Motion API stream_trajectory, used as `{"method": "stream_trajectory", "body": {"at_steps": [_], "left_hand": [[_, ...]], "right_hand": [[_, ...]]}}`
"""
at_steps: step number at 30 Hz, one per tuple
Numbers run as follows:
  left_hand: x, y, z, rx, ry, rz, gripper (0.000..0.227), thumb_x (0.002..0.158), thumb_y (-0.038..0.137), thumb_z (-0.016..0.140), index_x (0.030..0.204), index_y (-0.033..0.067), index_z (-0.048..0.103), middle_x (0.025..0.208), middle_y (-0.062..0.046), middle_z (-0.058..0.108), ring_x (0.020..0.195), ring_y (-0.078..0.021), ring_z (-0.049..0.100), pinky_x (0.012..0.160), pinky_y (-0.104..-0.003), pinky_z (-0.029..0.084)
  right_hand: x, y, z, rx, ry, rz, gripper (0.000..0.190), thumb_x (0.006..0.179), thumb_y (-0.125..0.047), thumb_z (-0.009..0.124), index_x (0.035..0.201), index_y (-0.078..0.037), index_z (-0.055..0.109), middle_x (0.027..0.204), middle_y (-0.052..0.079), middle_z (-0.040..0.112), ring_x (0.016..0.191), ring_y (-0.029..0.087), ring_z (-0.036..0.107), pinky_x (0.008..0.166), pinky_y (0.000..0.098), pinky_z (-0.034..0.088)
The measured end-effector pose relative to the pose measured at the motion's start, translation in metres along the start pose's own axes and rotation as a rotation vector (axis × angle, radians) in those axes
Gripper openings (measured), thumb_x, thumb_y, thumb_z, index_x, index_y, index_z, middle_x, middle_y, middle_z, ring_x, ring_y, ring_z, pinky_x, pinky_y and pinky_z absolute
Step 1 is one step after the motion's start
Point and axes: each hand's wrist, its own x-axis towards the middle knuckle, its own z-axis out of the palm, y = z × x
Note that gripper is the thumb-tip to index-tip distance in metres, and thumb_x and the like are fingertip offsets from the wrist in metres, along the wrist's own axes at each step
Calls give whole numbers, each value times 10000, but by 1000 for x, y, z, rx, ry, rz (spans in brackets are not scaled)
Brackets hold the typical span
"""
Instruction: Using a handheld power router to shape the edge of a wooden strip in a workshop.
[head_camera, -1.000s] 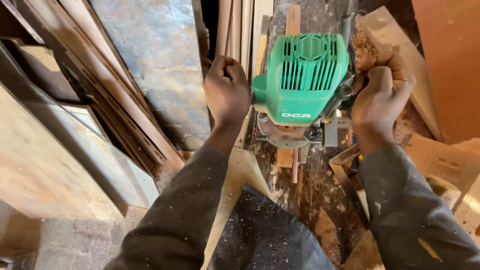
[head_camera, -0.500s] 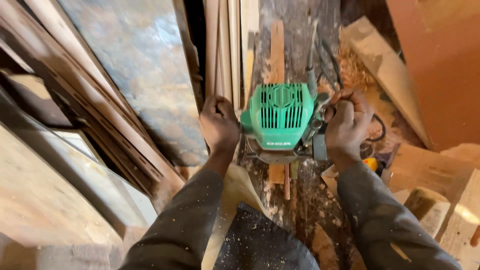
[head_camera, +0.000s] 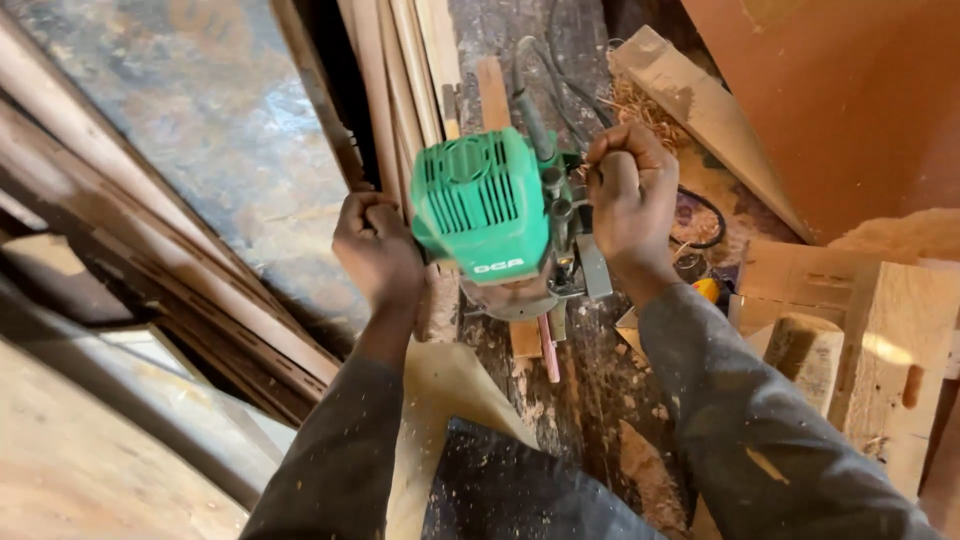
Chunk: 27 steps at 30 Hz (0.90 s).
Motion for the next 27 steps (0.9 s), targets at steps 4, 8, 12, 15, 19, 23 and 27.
{"method": "stream_trajectory", "body": {"at_steps": [4, 8, 12, 15, 19, 23, 27], "left_hand": [[-3, -18, 9, 36, -33, 31, 216, 750, 65, 349, 645, 103, 534, 437, -55, 453, 389, -149, 496, 407, -265, 410], [-12, -32, 16, 42, -17, -40, 202, 741, 62, 365, 616, 92, 521, 438, -44, 449, 400, -118, 482, 442, -241, 374], [-11, -30, 8, 51, 19, -94, 172, 739, 78, 378, 641, 89, 519, 465, -57, 446, 446, -154, 466, 482, -296, 372], [-5, -7, 12, 126, 11, -4, 195, 741, 83, 397, 619, 115, 544, 453, -107, 465, 425, -216, 492, 470, -336, 386], [1, 22, 6, 104, 5, 79, 213, 750, 71, 373, 626, 109, 542, 432, -77, 461, 418, -194, 476, 474, -315, 388], [-3, 16, 4, 47, 28, 70, 201, 732, 60, 375, 618, 93, 537, 421, -59, 451, 408, -162, 476, 457, -296, 373], [-3, 1, 7, 5, 7, 33, 227, 754, 56, 354, 622, 106, 531, 444, -44, 470, 418, -131, 478, 471, -271, 394]], "right_hand": [[-2, 17, -10, 12, -21, -31, 194, 713, 27, 314, 686, 11, 506, 436, 76, 326, 412, 115, 322, 413, 248, 297], [-8, 45, -16, -52, -34, -121, 202, 713, 58, 305, 652, 30, 496, 410, 71, 366, 369, 132, 339, 397, 215, 300], [-11, 26, -7, 103, -33, 18, 193, 716, 31, 305, 649, -5, 482, 449, 50, 335, 414, 93, 313, 415, 225, 290], [1, 12, -14, 46, -33, -3, 195, 699, 28, 310, 624, -19, 483, 434, 43, 330, 388, 103, 330, 390, 225, 303], [12, -7, -14, 47, -54, -15, 199, 699, 23, 313, 644, -19, 499, 432, 55, 338, 390, 111, 332, 394, 242, 304], [7, -5, -10, 134, -83, -64, 219, 720, 42, 298, 676, -15, 505, 435, 68, 291, 394, 85, 233, 394, 262, 270], [6, 9, -10, 137, -110, -79, 221, 743, 54, 295, 678, -18, 494, 436, 70, 292, 396, 89, 240, 407, 256, 272]]}}
